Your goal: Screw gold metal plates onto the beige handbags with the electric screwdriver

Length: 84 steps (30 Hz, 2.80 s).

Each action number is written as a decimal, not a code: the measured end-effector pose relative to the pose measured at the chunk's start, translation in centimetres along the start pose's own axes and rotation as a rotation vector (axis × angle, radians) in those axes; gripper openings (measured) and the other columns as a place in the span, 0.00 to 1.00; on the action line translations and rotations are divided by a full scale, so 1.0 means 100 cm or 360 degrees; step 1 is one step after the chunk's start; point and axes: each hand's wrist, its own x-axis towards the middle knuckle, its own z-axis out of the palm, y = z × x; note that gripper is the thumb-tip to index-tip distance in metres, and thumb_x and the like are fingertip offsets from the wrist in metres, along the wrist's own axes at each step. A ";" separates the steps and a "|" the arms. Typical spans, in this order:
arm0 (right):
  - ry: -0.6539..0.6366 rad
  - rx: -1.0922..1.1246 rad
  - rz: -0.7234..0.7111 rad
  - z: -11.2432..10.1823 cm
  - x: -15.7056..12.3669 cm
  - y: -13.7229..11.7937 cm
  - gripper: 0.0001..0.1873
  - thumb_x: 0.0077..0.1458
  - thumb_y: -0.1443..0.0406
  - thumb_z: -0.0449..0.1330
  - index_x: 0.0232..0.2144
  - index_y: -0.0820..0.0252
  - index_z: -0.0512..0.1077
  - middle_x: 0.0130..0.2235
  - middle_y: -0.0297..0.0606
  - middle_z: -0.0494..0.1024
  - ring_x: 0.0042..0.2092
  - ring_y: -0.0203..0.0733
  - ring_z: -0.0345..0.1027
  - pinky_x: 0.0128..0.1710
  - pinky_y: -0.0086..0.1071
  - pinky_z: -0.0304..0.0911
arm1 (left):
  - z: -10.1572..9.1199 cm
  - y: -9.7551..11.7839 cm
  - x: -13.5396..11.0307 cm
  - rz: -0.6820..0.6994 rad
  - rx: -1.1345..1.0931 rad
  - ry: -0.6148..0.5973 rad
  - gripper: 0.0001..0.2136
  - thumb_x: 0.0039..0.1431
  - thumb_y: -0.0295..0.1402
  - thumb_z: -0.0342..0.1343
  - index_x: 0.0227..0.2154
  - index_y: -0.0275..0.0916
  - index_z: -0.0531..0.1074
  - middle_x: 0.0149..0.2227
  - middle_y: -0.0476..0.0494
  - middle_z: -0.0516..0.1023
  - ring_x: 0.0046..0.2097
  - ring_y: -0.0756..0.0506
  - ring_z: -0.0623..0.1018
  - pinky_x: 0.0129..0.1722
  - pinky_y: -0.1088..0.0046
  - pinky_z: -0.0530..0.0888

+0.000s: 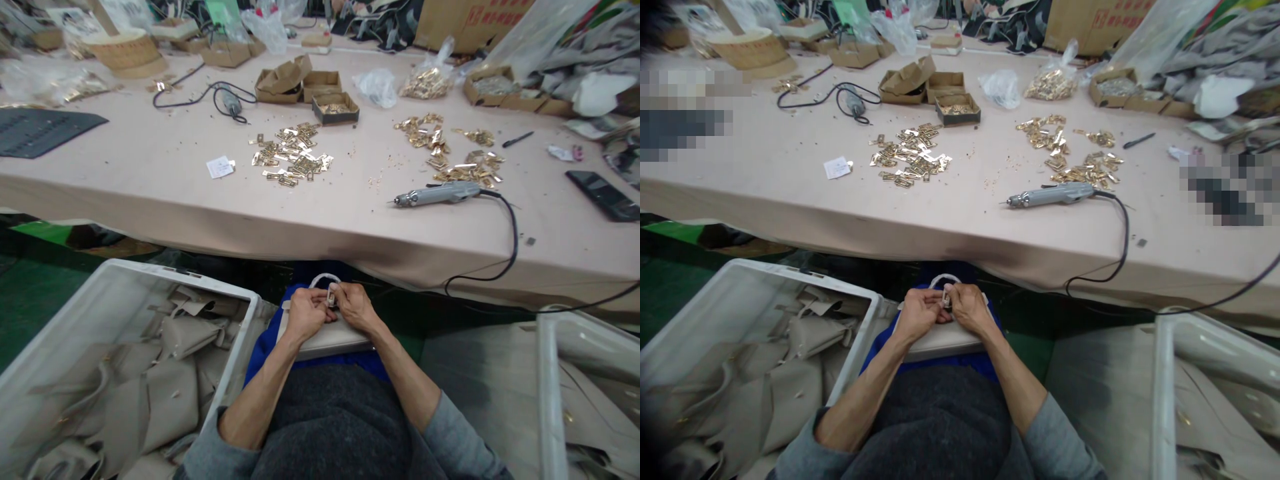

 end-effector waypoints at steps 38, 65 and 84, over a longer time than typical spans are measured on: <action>-0.0174 0.0444 0.0277 -0.003 0.019 0.000 0.25 0.60 0.47 0.59 0.25 0.62 0.74 0.21 0.31 0.68 0.24 0.34 0.59 0.24 0.27 0.51 | 0.006 -0.022 0.004 -0.0135 -0.0283 0.0179 0.16 0.54 0.40 0.69 0.37 0.31 0.83 0.29 0.36 0.84 0.27 0.45 0.84 0.27 0.74 0.81; 0.0399 0.0060 -0.0230 -0.026 0.007 -0.075 0.21 0.65 0.53 0.58 0.23 0.57 0.72 0.24 0.35 0.71 0.25 0.38 0.63 0.27 0.32 0.55 | -0.002 -0.031 0.017 -0.0320 -0.0669 0.0495 0.10 0.37 0.31 0.66 0.24 0.31 0.78 0.17 0.40 0.76 0.15 0.49 0.70 0.14 0.76 0.64; 0.0633 -0.0522 -0.0558 -0.044 0.203 -0.177 0.04 0.58 0.63 0.64 0.35 0.57 0.75 0.36 0.37 0.78 0.37 0.41 0.69 0.41 0.33 0.62 | -0.006 -0.032 0.019 -0.0312 -0.0634 0.0482 0.07 0.41 0.28 0.63 0.25 0.29 0.78 0.16 0.38 0.76 0.14 0.49 0.70 0.14 0.76 0.64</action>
